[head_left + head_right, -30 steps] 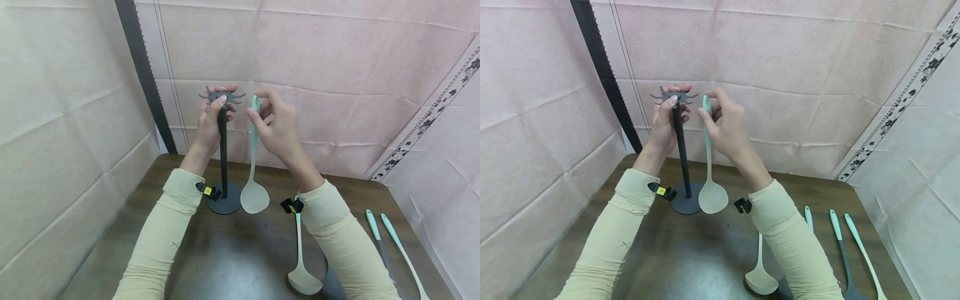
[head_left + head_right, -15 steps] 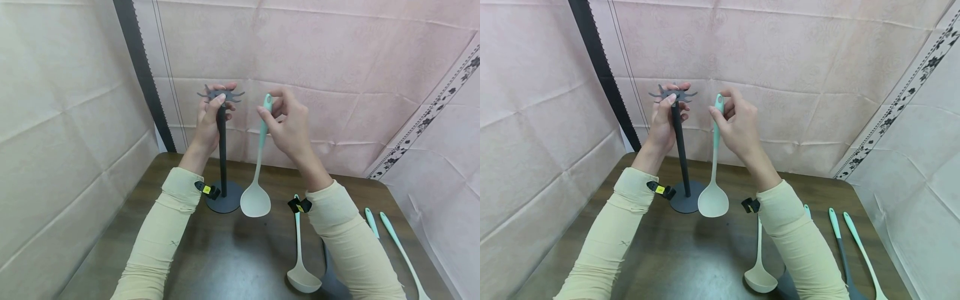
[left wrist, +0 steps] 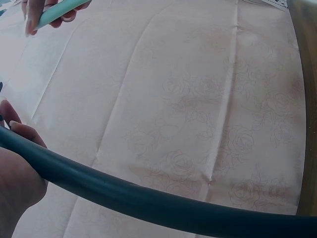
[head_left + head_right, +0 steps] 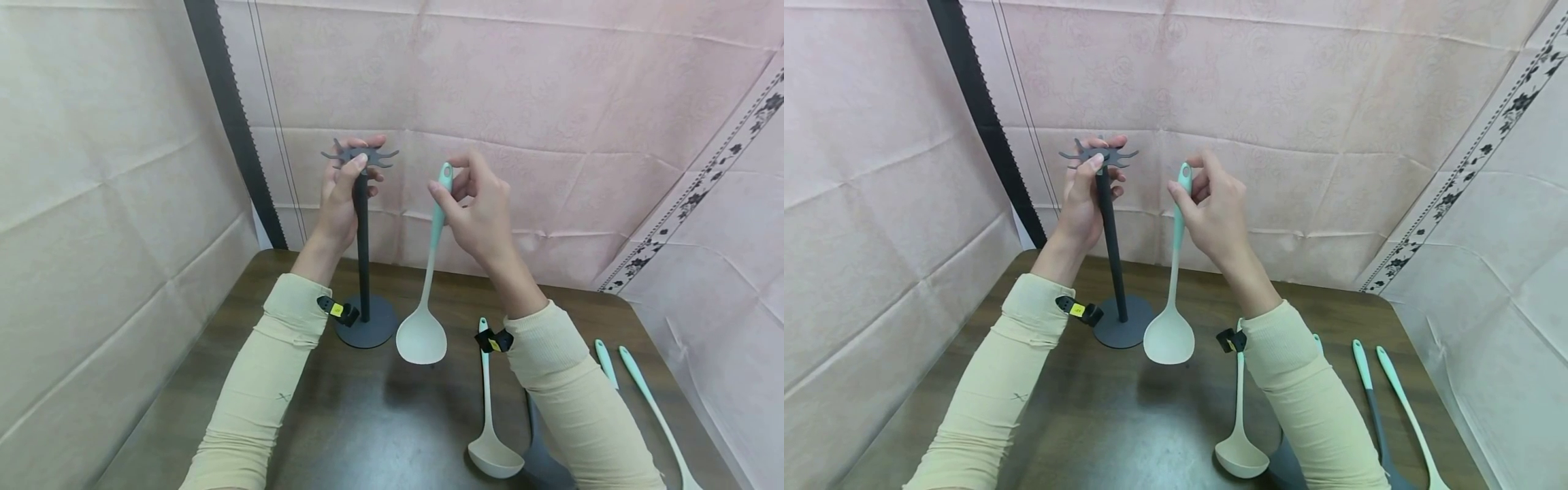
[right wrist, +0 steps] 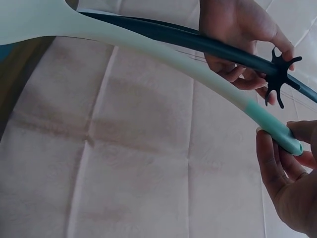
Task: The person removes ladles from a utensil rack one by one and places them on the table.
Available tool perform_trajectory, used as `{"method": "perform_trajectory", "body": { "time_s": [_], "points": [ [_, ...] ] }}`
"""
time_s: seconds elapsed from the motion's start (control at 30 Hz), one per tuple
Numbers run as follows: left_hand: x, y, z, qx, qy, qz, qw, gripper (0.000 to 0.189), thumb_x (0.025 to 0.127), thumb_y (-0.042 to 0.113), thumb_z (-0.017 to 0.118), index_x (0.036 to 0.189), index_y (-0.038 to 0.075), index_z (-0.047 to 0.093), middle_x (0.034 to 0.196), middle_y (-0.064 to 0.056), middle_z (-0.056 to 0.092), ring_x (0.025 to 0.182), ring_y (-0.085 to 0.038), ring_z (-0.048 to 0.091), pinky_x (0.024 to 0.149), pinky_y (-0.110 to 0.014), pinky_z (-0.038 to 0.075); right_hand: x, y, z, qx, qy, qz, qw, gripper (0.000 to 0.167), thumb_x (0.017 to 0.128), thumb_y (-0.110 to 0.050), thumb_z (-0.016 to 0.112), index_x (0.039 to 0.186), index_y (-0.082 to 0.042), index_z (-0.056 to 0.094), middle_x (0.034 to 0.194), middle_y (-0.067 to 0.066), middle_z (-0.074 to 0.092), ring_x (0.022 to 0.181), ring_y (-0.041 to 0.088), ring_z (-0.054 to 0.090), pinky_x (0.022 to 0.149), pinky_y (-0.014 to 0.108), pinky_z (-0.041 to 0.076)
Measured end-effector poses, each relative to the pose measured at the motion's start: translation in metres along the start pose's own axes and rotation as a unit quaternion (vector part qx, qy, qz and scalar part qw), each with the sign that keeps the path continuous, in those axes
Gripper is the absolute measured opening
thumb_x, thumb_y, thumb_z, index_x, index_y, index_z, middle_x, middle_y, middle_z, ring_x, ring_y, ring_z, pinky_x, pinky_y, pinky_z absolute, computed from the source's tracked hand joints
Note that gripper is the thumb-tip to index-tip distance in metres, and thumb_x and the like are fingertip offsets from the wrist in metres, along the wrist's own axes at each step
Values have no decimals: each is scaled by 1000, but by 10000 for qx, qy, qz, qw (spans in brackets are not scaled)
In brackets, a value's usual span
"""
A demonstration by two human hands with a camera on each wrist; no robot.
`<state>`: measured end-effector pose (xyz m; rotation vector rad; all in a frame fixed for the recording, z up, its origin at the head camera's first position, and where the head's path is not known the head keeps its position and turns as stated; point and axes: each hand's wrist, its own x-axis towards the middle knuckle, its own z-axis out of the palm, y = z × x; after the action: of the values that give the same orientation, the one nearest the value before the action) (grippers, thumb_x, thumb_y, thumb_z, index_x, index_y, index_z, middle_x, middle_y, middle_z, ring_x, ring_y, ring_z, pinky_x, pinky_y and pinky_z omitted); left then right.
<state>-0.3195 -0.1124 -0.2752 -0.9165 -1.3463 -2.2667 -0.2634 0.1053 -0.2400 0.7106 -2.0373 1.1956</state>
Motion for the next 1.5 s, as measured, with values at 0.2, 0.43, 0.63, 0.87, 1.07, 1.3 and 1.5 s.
{"method": "perform_trajectory", "body": {
  "time_s": [0.2, 0.43, 0.63, 0.87, 1.07, 1.3, 1.5],
  "points": [
    [0, 0, 0, 0, 2, -12, 10000, 22, 100, 25, 52, 120, 18, 56, 144, -12, 64, 93, -24, 62, 76, -34, 44, -5, 8, -1, -12, -16, 129, 9999, 30, 97, -11, 77, 120, 2, 63, 75, 8, 63, 63, 16, 68, 51, 24, 56],
    [0, -1, -1, 77, -26, 0, 10000, 21, 100, 25, 52, 120, 18, 56, 146, -16, 62, 92, -26, 61, 74, -32, 43, -12, 16, -1, -261, 12, 299, 9992, 29, 97, -13, 77, 120, -1, 63, 76, 7, 64, 63, 14, 68, 50, 23, 55],
    [0, -1, 0, 65, -49, 46, 10000, 22, 100, 25, 53, 120, 18, 57, 148, -22, 58, 92, -22, 61, 74, -33, 43, -18, 26, 1, -344, -81, 538, 9979, 30, 97, -15, 77, 121, -2, 64, 77, 8, 65, 63, 16, 68, 50, 23, 54],
    [0, -1, 3, 90, -49, 14, 9999, 22, 100, 26, 53, 120, 19, 57, 145, -17, 61, 92, -21, 63, 76, -34, 43, -27, 40, 4, -408, -125, 763, 9962, 28, 97, -14, 78, 119, -3, 65, 76, 10, 65, 61, 17, 68, 49, 24, 55],
    [1, 0, 0, 113, -8, 29, 9999, 23, 100, 26, 52, 120, 17, 57, 144, -15, 63, 92, -22, 63, 76, -34, 44, -33, 50, 7, -320, -254, 947, 9947, 28, 97, -15, 78, 120, -3, 65, 77, 10, 64, 61, 21, 69, 49, 27, 56],
    [0, 1, 0, 156, 5, 56, 9999, 23, 100, 26, 53, 121, 17, 57, 143, -14, 64, 91, -22, 63, 76, -34, 45, -41, 62, 8, -256, -458, 1319, 9899, 29, 98, -15, 77, 121, -2, 65, 77, 11, 62, 63, 23, 72, 49, 29, 58],
    [1, 0, 1, 123, 19, 43, 9999, 24, 100, 26, 53, 121, 17, 56, 144, -14, 63, 91, -21, 63, 75, -33, 44, -49, 76, 11, -318, -589, 1438, 9873, 27, 97, -12, 78, 119, -2, 66, 76, 12, 63, 64, 30, 72, 49, 29, 58]
  ]
}}
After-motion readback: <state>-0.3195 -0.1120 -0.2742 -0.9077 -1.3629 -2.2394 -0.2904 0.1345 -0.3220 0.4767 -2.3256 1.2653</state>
